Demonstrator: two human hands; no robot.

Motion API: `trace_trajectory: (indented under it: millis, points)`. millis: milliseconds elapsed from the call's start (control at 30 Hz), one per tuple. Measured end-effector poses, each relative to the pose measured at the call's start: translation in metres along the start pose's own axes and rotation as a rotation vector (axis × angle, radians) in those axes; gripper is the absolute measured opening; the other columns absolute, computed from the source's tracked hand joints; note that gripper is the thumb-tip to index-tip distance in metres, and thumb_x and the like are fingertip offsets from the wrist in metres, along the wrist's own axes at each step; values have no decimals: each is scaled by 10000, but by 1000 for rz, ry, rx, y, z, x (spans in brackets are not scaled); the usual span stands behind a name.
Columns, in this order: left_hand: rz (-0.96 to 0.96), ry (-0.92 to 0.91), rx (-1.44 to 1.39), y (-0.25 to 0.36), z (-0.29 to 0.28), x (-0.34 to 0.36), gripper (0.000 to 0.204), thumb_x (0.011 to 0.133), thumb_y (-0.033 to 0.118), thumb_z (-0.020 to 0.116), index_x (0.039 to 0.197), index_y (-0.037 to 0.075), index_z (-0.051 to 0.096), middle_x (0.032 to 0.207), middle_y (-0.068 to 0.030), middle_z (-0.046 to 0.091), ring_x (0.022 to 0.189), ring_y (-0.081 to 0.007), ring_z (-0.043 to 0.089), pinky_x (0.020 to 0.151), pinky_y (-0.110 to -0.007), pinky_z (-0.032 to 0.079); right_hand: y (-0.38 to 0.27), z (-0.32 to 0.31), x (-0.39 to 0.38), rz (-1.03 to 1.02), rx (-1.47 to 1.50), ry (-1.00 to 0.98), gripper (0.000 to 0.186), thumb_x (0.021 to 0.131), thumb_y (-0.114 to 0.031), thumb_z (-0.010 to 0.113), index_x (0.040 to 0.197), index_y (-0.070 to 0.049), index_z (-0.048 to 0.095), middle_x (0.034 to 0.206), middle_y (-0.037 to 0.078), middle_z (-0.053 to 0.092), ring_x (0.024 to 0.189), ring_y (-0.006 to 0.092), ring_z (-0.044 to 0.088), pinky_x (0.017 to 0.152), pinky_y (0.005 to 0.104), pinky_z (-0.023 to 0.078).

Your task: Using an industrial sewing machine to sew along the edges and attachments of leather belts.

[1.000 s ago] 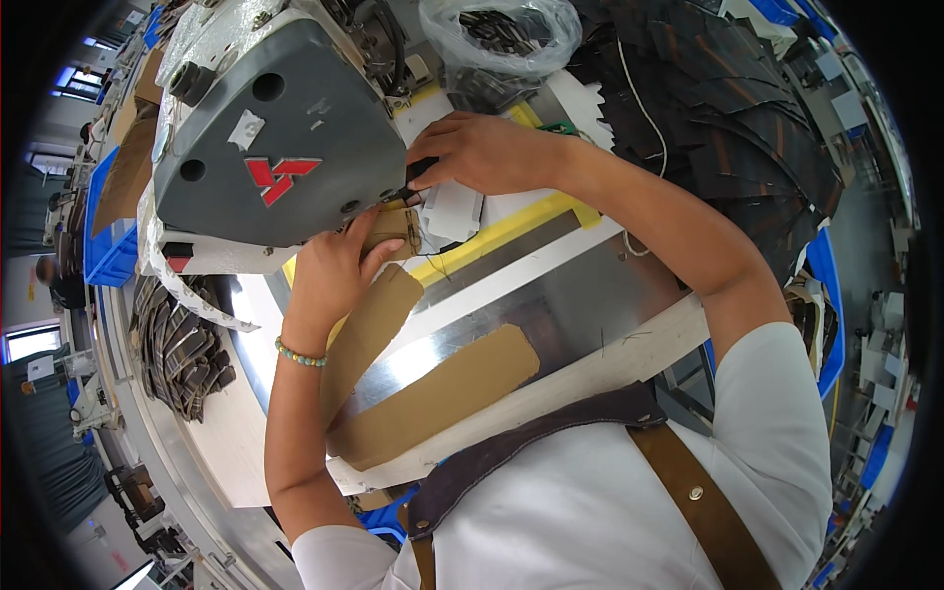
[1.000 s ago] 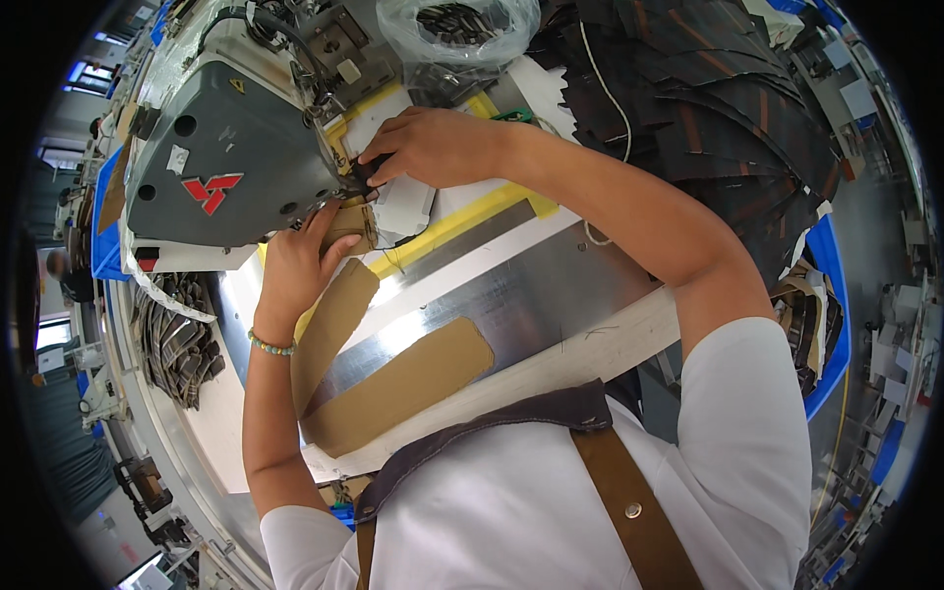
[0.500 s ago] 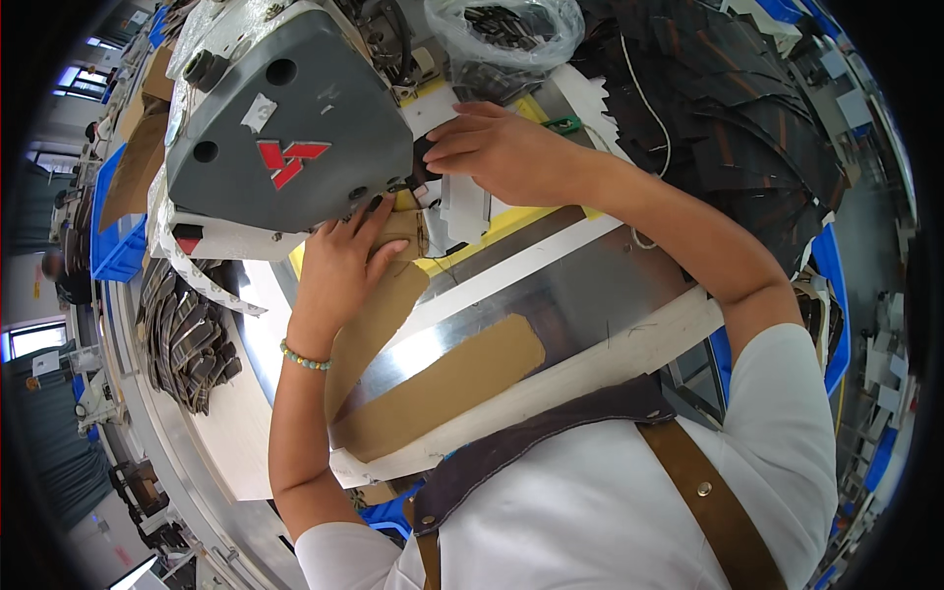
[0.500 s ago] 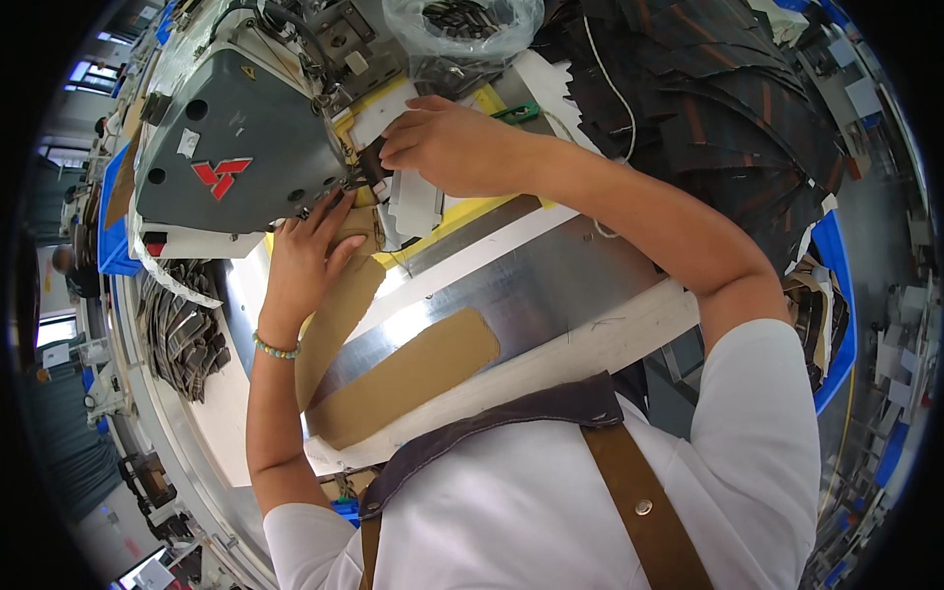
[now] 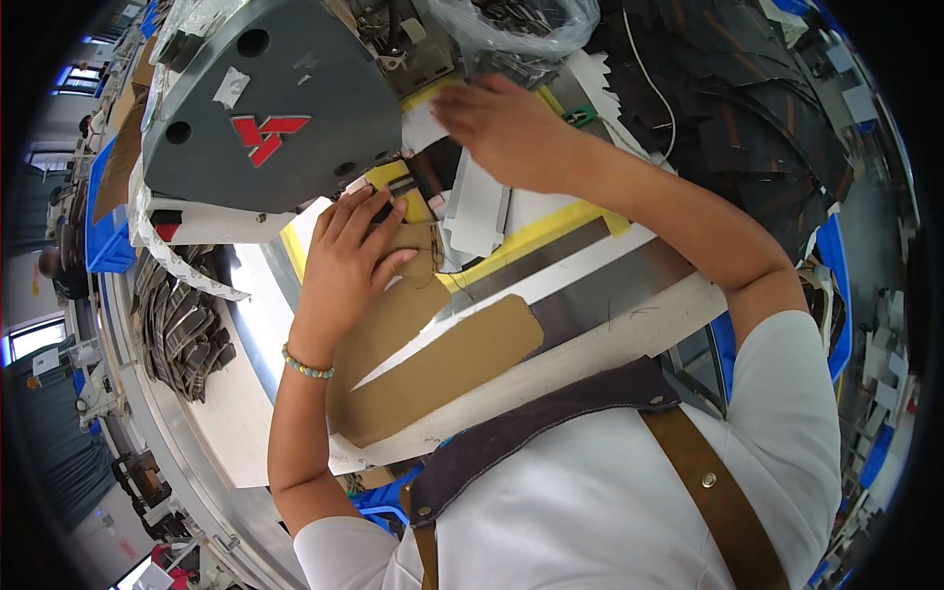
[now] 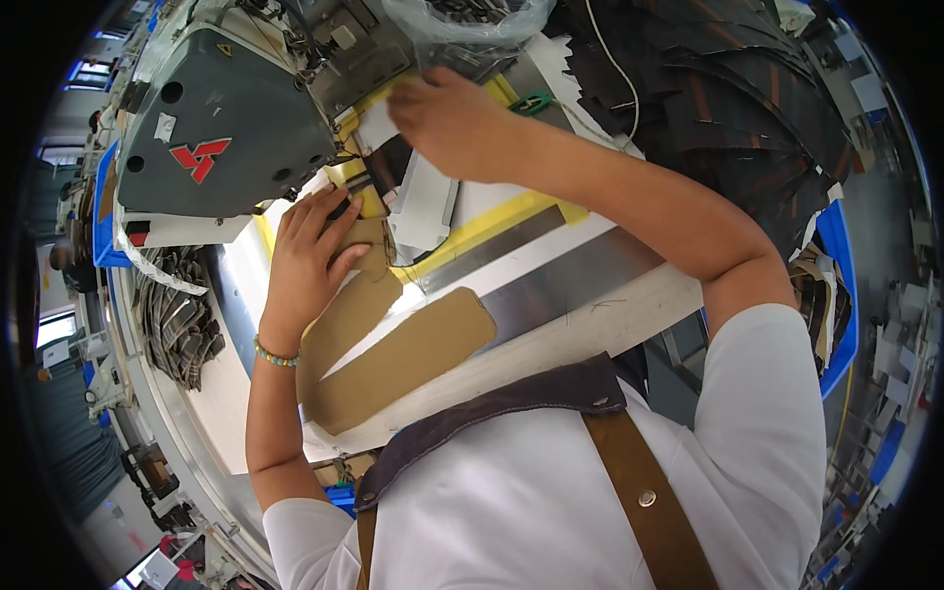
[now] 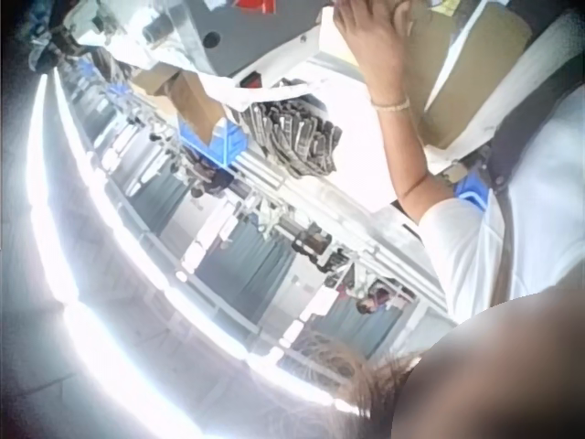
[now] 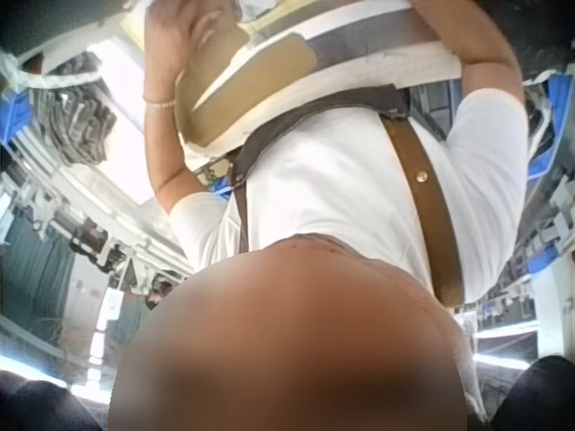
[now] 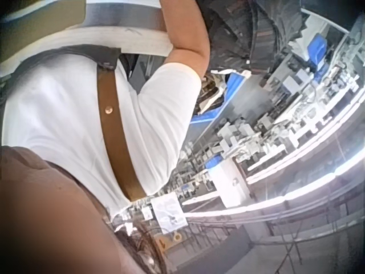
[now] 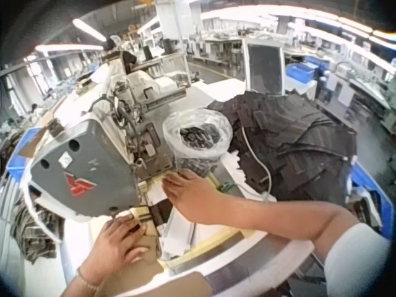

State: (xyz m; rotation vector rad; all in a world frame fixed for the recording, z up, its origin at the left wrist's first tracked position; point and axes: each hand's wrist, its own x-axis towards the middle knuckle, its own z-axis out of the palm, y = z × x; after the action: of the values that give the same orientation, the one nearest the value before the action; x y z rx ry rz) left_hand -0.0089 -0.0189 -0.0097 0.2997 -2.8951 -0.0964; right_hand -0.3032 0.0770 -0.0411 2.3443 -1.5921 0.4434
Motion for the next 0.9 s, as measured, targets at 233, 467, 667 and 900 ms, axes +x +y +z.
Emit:
trace_trajectory:
  millis: [233, 467, 667, 900]
  points:
    - [-7, 16, -13, 3, 2, -4, 582, 926, 385, 793, 1402, 60, 715, 1470, -139, 653, 1358, -355, 600, 1174, -500, 453, -10, -16, -3, -165, 215, -2, 361, 909, -108, 698, 1249, -177, 797, 1379, 61, 708, 1351, 268, 611, 1168, 443, 472]
    - [-1, 32, -29, 2, 3, -3, 576, 926, 382, 794, 1396, 60, 718, 1465, -145, 655, 1331, -349, 618, 1147, -494, 467, -12, -4, -4, -270, 215, 45, 316, 914, -111, 697, 1207, -161, 803, 1351, 63, 710, 1330, 273, 622, 1159, 455, 488]
    - [3, 44, -30, 2, 3, -3, 569, 924, 371, 797, 1395, 61, 720, 1460, -147, 656, 1316, -344, 628, 1133, -489, 476, -7, -6, -3, -206, 331, 61, 301, 894, -76, 718, 1173, -133, 814, 1329, 43, 733, 1325, 263, 637, 1152, 439, 499]
    - [5, 44, -26, 3, 4, -4, 569, 924, 362, 800, 1401, 63, 717, 1455, -144, 656, 1315, -336, 629, 1119, -484, 481, 6, 2, 8, -128, 328, 32, 376, 881, 23, 668, 1221, -90, 781, 1442, 42, 701, 1428, 245, 584, 1195, 446, 475]
